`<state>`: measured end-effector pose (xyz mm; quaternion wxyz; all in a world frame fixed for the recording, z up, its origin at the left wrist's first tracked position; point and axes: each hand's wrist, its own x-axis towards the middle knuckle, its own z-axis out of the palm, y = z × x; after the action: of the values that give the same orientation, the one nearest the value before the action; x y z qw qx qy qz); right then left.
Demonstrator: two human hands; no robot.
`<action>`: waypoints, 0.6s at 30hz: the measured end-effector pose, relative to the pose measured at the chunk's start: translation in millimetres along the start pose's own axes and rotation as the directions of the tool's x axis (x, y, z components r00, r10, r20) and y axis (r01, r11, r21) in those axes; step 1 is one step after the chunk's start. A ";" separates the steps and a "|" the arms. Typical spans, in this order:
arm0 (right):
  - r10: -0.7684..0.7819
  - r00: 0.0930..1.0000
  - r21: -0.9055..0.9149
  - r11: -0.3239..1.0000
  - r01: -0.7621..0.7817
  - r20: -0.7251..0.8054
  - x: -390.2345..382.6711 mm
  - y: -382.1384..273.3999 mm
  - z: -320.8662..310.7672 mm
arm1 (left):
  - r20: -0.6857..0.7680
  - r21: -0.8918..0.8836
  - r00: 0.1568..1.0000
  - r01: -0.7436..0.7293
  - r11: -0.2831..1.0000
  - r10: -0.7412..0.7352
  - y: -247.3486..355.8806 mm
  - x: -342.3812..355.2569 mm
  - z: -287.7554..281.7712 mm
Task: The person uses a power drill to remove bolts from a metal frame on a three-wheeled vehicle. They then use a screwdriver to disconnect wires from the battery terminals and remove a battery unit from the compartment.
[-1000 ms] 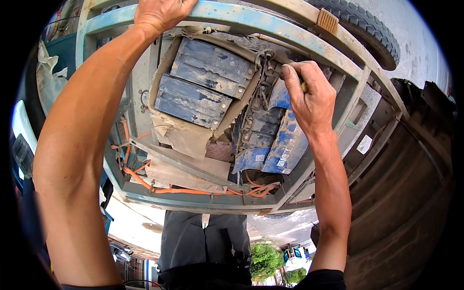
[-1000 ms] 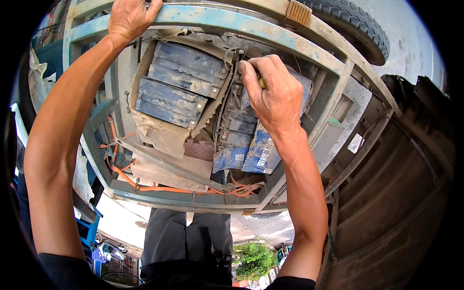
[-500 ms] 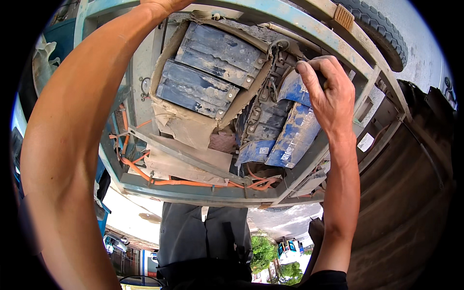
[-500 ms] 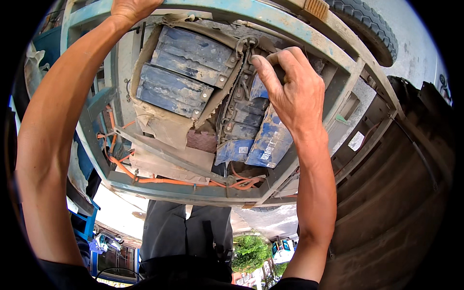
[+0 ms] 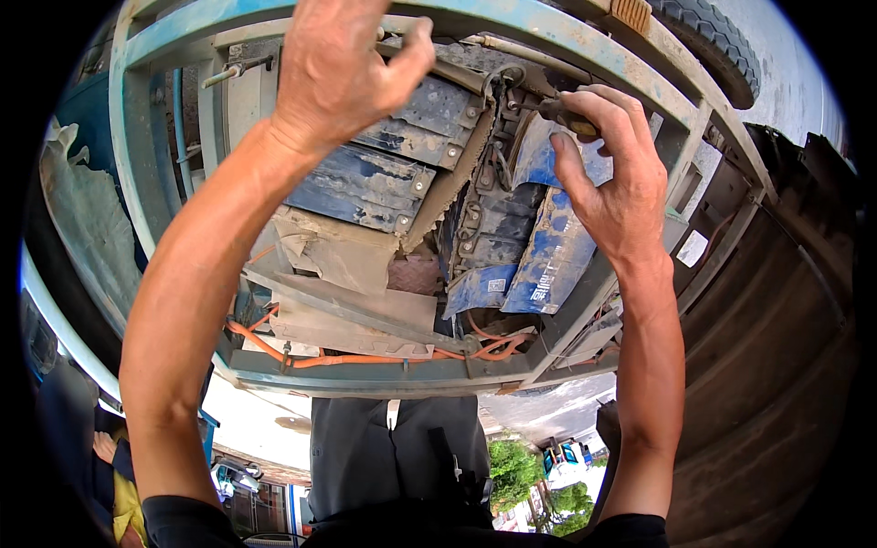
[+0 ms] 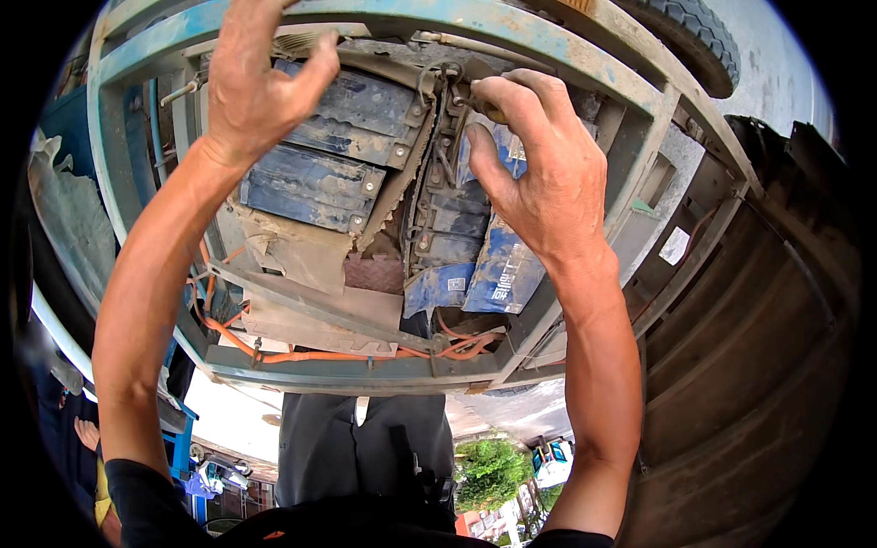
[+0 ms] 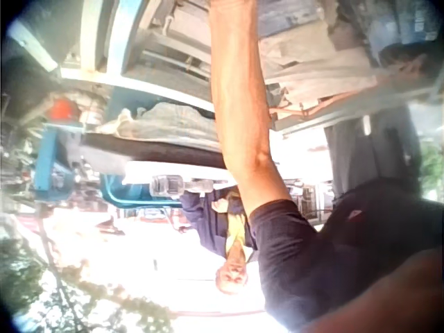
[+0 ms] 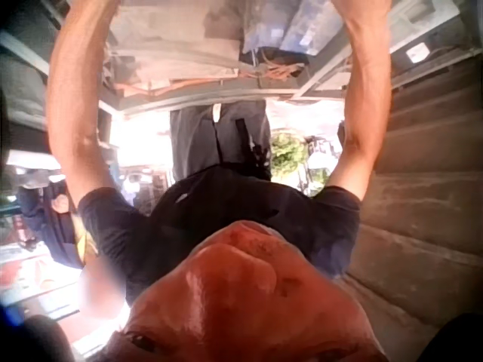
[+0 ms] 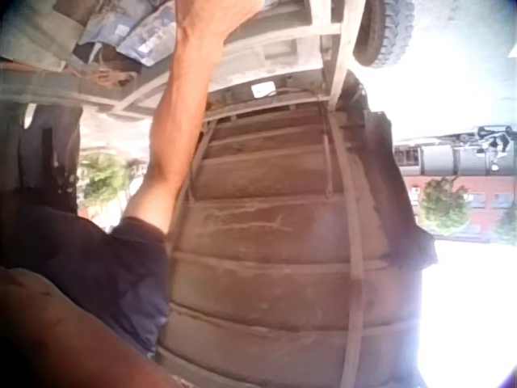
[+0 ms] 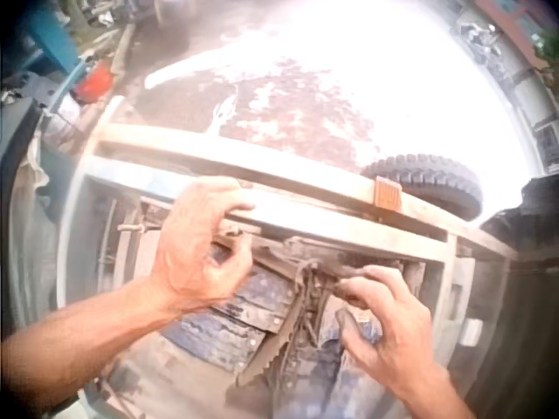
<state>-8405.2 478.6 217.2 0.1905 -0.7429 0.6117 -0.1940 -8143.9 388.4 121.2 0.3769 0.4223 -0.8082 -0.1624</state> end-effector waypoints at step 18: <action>-0.015 0.999 0.092 0.996 0.019 -0.049 -12.8 18.7 11.9 | 0.394 0.150 0.919 -0.053 0.987 -0.011 56.3 -24.8 128.9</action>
<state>-8416.9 488.4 196.6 0.2085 -0.7335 0.6001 -0.2417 -8262.7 434.4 56.7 0.1741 0.4008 -0.8822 -0.1752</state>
